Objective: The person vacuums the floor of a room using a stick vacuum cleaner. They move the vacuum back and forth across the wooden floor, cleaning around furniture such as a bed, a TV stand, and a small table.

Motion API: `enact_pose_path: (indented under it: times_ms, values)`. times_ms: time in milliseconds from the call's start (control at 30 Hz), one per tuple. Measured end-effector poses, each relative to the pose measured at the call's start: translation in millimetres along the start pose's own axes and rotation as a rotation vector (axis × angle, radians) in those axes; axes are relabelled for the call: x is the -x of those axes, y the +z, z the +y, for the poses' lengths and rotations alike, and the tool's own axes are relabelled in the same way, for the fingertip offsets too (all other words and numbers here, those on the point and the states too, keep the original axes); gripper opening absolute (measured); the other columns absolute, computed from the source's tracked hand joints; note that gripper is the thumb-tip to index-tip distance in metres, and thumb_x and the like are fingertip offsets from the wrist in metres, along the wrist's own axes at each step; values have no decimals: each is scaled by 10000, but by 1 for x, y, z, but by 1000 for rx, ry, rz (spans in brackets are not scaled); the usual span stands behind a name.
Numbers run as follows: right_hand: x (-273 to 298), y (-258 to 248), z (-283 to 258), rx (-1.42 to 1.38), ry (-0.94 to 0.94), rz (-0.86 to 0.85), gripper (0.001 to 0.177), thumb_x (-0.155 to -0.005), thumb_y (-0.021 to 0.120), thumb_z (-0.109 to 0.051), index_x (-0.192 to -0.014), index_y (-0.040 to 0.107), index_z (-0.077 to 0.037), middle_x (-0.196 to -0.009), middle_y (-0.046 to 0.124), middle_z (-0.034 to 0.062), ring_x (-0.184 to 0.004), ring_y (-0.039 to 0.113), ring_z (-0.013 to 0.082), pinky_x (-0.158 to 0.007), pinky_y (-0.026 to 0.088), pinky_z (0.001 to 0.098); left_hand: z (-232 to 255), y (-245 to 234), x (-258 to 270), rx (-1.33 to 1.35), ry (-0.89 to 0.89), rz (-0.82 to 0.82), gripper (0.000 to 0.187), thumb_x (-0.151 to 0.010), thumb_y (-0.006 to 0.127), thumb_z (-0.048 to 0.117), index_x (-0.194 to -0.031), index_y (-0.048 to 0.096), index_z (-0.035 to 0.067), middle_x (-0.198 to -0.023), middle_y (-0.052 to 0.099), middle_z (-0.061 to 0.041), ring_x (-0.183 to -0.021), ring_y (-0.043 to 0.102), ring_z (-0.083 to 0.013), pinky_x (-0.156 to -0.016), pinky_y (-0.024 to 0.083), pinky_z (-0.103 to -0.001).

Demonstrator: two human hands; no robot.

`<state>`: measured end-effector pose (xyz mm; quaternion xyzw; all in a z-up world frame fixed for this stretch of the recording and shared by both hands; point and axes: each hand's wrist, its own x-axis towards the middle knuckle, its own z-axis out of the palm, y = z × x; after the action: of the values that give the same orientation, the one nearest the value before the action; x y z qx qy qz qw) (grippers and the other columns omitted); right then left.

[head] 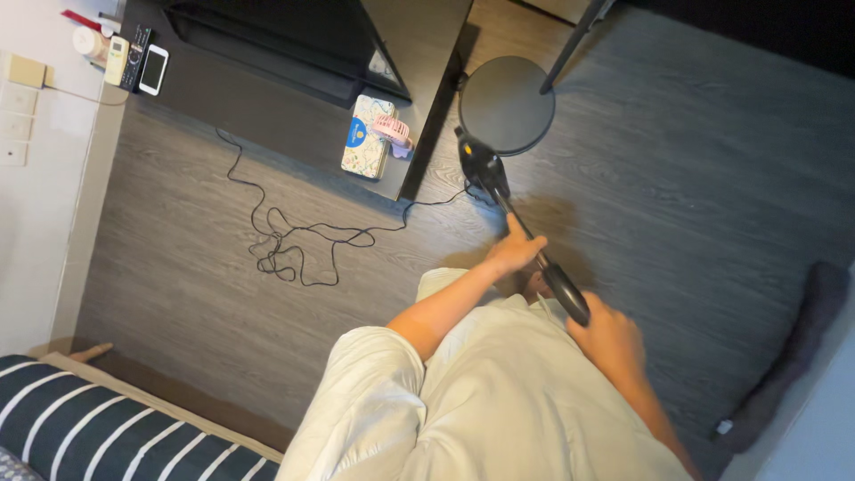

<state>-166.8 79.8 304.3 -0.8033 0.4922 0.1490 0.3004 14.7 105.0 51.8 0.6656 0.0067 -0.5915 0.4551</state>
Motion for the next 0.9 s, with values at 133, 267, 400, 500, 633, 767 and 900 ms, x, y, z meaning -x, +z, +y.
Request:
enact_pose_path:
  times_ms: [133,267,400,500,633,767,900]
  values:
    - [45,3,31,-160,198,69,355,-802,760,-263,-1128,742,-126,-845,738,223,-829,748,391,-732,565,472,-40,17,-15,134,-204,-207,469,-964,646,177,-1231,504,-182,-945,729,-205,-752,763,-269,-614,643,-320]
    - [76,8,59,-343,296,140,401,-786,806,-264,-1147,746,-100,-821,743,212,-772,772,309,-692,563,419,-64,50,-22,171,-296,-376,242,-995,634,79,-1048,619,-156,-929,686,-225,-736,742,-314,-651,662,-356]
    - [99,10,76,-315,362,128,393,-788,824,-282,-1115,748,-78,-792,739,201,-719,766,278,-685,562,413,-63,75,-2,61,-301,-470,245,-1001,613,84,-1076,611,-150,-943,708,-249,-759,752,-302,-670,657,-342]
    - [107,16,90,-314,396,145,414,-778,832,-300,-1107,741,-65,-803,744,194,-715,752,293,-678,556,420,-62,93,5,-21,-318,-485,238,-1007,612,93,-1075,622,-134,-960,720,-243,-769,762,-300,-678,631,-325]
    - [107,23,100,-289,400,242,439,-797,818,-337,-1126,737,-57,-826,736,217,-759,745,346,-692,552,428,-71,126,-12,-3,-285,-520,221,-1013,598,83,-1067,616,-131,-933,711,-236,-747,758,-296,-656,658,-328]
    - [99,17,92,-298,435,269,429,-833,787,-365,-1122,738,-51,-819,730,229,-770,742,384,-705,547,453,-68,130,-35,-93,-175,-581,233,-1022,582,108,-1060,662,-108,-900,748,-209,-719,755,-245,-601,631,-292]
    - [99,7,85,-290,479,221,428,-835,777,-401,-1079,736,-52,-799,723,250,-773,743,405,-696,557,476,-59,134,-34,-210,-155,-589,275,-1033,581,154,-1027,681,-103,-855,747,-195,-681,738,-228,-553,614,-291]
